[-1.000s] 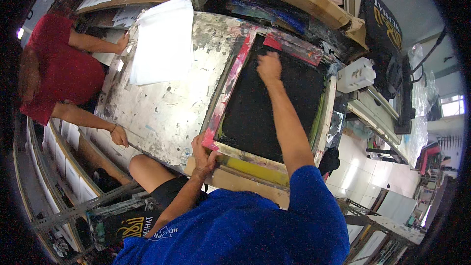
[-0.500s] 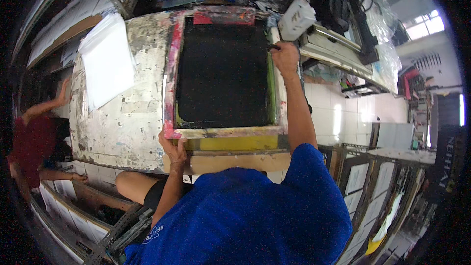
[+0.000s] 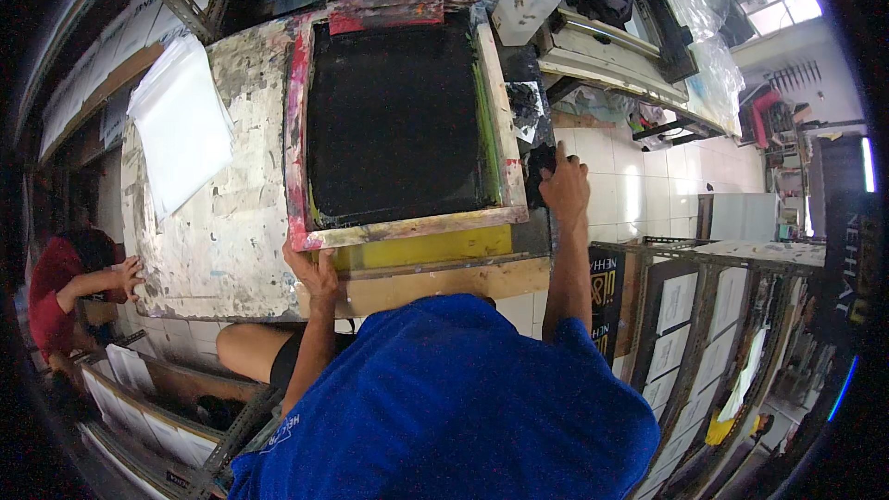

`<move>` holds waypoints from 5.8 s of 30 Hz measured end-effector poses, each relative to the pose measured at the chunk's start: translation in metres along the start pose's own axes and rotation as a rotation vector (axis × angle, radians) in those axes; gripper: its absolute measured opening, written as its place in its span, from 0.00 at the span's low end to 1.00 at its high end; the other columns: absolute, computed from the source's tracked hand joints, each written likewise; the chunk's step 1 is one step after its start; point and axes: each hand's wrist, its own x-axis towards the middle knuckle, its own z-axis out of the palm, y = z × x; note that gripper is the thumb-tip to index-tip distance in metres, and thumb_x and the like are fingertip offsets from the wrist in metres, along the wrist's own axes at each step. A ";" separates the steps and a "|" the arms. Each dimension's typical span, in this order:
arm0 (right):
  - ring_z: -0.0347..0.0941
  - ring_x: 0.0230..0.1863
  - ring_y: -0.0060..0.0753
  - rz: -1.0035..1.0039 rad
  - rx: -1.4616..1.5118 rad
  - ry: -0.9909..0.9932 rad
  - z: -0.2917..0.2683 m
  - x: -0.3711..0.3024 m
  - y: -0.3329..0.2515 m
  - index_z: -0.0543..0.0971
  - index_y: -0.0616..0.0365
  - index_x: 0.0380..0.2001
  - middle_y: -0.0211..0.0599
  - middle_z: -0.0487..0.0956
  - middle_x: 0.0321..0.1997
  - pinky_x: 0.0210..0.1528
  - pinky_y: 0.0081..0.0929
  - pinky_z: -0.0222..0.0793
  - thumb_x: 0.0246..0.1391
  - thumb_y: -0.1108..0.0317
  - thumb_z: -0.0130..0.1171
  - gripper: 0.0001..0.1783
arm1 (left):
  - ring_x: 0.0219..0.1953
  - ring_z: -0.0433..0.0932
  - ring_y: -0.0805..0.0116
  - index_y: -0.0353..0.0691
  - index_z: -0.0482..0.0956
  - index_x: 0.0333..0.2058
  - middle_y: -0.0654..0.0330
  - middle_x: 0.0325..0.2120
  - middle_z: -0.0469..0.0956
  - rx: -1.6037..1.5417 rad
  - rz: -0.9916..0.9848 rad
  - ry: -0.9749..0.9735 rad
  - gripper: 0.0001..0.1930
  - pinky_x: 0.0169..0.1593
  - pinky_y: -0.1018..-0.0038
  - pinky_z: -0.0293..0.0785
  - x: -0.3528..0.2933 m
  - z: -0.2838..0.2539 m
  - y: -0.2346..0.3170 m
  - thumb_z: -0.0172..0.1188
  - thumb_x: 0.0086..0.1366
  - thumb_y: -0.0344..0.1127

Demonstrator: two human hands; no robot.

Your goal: The person performs screen printing on sheets of paper using a squeegee and a screen frame, moving the printed sheets to a pile and placing new sheets onto the printing board.

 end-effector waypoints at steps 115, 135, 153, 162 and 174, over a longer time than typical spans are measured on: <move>0.65 0.54 0.52 -0.868 0.245 -0.062 0.014 0.006 -0.232 0.67 0.39 0.68 0.54 0.71 0.50 0.52 0.47 0.55 0.31 0.63 0.73 0.54 | 0.56 0.65 0.44 0.35 0.68 0.63 0.43 0.53 0.71 -0.027 -0.142 -0.021 0.45 0.61 0.53 0.59 0.007 -0.006 0.017 0.70 0.54 0.60; 0.57 0.68 0.59 -0.642 0.171 0.388 0.067 0.265 -0.317 0.58 0.34 0.73 0.51 0.63 0.70 0.66 0.67 0.48 0.49 0.52 0.66 0.48 | 0.58 0.65 0.44 0.30 0.67 0.62 0.42 0.55 0.70 -0.062 -0.080 -0.050 0.39 0.63 0.53 0.58 0.003 -0.001 0.003 0.64 0.57 0.49; 0.80 0.44 0.59 -0.332 0.204 0.082 0.093 0.162 0.004 0.87 0.49 0.43 0.57 0.83 0.38 0.48 0.50 0.76 0.49 0.65 0.63 0.16 | 0.54 0.65 0.51 0.31 0.71 0.52 0.49 0.50 0.66 -0.260 0.017 0.031 0.27 0.62 0.60 0.60 0.034 -0.023 0.047 0.69 0.56 0.37; 0.82 0.32 0.60 -0.337 0.204 0.052 0.113 0.169 0.015 0.86 0.54 0.34 0.57 0.82 0.28 0.37 0.53 0.77 0.56 0.59 0.59 0.12 | 0.50 0.67 0.49 0.32 0.73 0.49 0.48 0.46 0.70 -0.159 0.057 0.042 0.29 0.57 0.56 0.62 0.063 -0.050 0.094 0.72 0.56 0.45; 0.80 0.28 0.57 -0.183 0.670 -0.082 0.069 0.016 -0.018 0.86 0.57 0.39 0.53 0.82 0.30 0.31 0.45 0.74 0.55 0.58 0.63 0.15 | 0.48 0.70 0.57 0.32 0.74 0.49 0.53 0.43 0.70 -0.218 0.011 0.029 0.28 0.55 0.64 0.66 0.088 -0.064 0.127 0.75 0.55 0.40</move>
